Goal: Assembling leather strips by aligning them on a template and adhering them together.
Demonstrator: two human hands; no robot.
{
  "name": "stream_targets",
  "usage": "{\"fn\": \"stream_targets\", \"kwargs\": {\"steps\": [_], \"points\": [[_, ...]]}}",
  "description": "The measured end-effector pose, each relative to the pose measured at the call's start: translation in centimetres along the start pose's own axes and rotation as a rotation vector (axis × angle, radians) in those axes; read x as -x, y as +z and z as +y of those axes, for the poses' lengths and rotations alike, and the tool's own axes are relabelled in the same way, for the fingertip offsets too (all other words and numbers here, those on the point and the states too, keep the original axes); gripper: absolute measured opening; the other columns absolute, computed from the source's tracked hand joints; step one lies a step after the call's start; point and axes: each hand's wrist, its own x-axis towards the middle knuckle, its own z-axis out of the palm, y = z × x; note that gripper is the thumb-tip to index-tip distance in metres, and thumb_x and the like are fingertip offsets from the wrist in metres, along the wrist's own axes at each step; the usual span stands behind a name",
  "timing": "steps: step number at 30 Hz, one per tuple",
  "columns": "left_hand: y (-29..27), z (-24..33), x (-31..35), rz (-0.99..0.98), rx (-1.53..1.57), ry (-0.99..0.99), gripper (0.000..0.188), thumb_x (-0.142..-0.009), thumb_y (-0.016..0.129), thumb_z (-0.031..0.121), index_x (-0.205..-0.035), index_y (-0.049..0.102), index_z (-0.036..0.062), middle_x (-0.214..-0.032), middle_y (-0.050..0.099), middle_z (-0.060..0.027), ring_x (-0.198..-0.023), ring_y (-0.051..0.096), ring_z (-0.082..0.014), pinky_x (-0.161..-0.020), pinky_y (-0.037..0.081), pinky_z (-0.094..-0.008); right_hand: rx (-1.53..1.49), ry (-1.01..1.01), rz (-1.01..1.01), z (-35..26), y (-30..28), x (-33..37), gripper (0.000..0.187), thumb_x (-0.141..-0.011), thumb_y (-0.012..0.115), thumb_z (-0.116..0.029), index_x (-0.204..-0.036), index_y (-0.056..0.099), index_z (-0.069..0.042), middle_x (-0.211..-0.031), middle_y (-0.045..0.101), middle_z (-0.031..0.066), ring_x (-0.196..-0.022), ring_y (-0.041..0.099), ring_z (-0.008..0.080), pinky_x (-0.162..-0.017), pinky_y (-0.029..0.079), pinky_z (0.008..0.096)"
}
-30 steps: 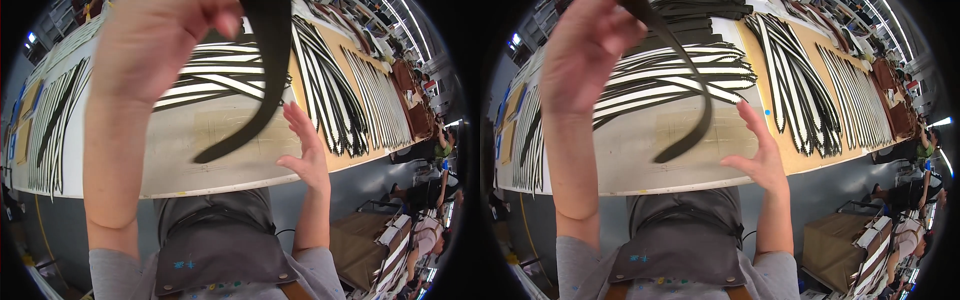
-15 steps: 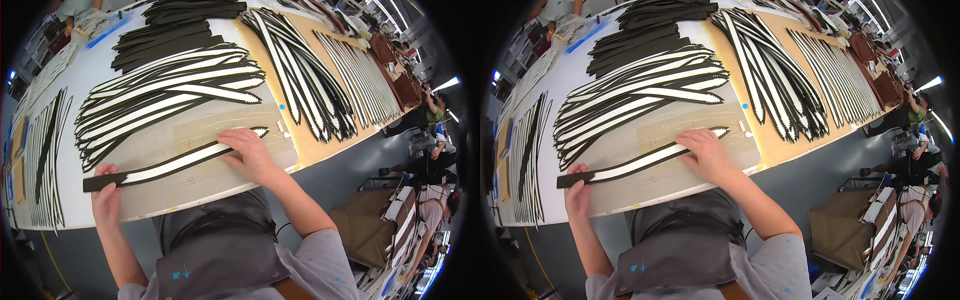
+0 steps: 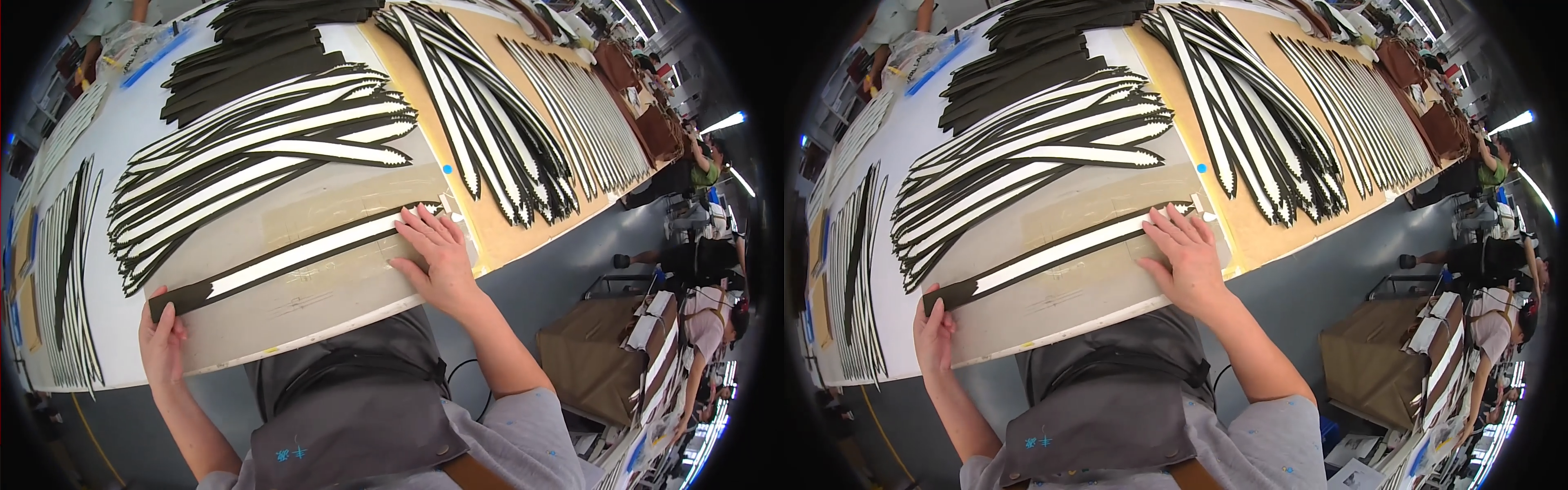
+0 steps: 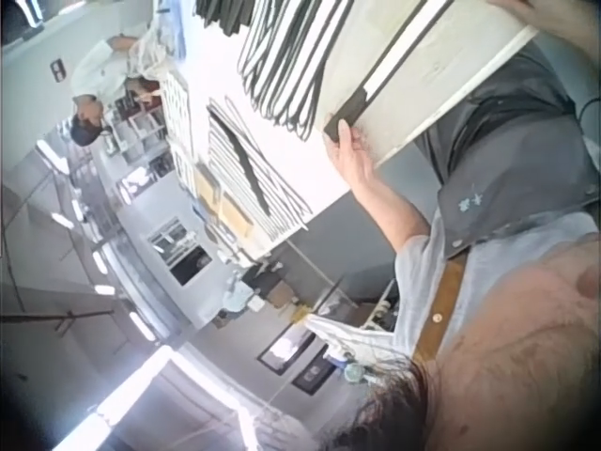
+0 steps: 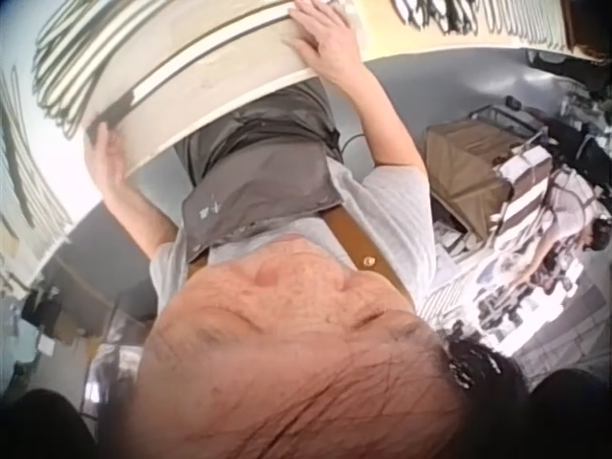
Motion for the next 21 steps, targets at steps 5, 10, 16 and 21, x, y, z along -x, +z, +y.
{"fn": "stream_targets", "kwargs": {"steps": [5,10,16,21], "points": [[-3.8,-0.5,-1.2,0.503,-0.969,0.423,0.052,-0.096,0.068,0.012,-0.145,0.053,0.0064,-0.118,0.059,-0.0041,-0.072,0.040,-0.0079,-0.065,0.039,-0.0224,-0.015,-0.006,-0.004,-0.6,0.3,-0.3,0.054,-0.089,0.076,-0.026,-0.138,0.062,-0.010,-0.148,0.057,0.0103,-0.144,0.045,0.0316,-0.118,0.030,0.0477],[7.2,3.3,-0.8,0.074,-0.846,0.720,0.023,-0.094,0.064,0.000,-0.116,0.071,0.0033,-0.112,0.066,-0.0049,-0.082,0.058,-0.0102,-0.071,0.045,-0.0222,-0.017,-0.010,0.003,-0.8,0.5,-0.1,0.053,-0.089,0.076,-0.025,-0.137,0.062,-0.010,-0.148,0.057,0.0109,-0.144,0.045,0.0317,-0.118,0.029,0.0477],[21.0,1.4,-0.4,-0.583,-1.002,0.936,0.020,-0.089,0.066,0.003,-0.107,0.073,0.0017,-0.120,0.069,-0.0103,-0.101,0.063,-0.0309,-0.091,0.051,-0.0376,0.004,0.006,0.024,-0.7,0.6,0.0,0.050,-0.088,0.076,-0.025,-0.134,0.064,-0.008,-0.148,0.056,0.0123,-0.143,0.046,0.0331,-0.117,0.029,0.0510],[24.8,-2.4,-2.2,-0.556,-1.026,1.031,0.026,-0.086,0.064,0.004,-0.110,0.072,0.0019,-0.121,0.068,-0.0066,-0.103,0.061,-0.0265,-0.091,0.051,-0.0377,0.018,0.008,0.008,-0.8,0.5,-0.1,0.051,-0.088,0.076,-0.025,-0.134,0.064,-0.007,-0.148,0.056,0.0120,-0.143,0.046,0.0327,-0.117,0.029,0.0506]]}}
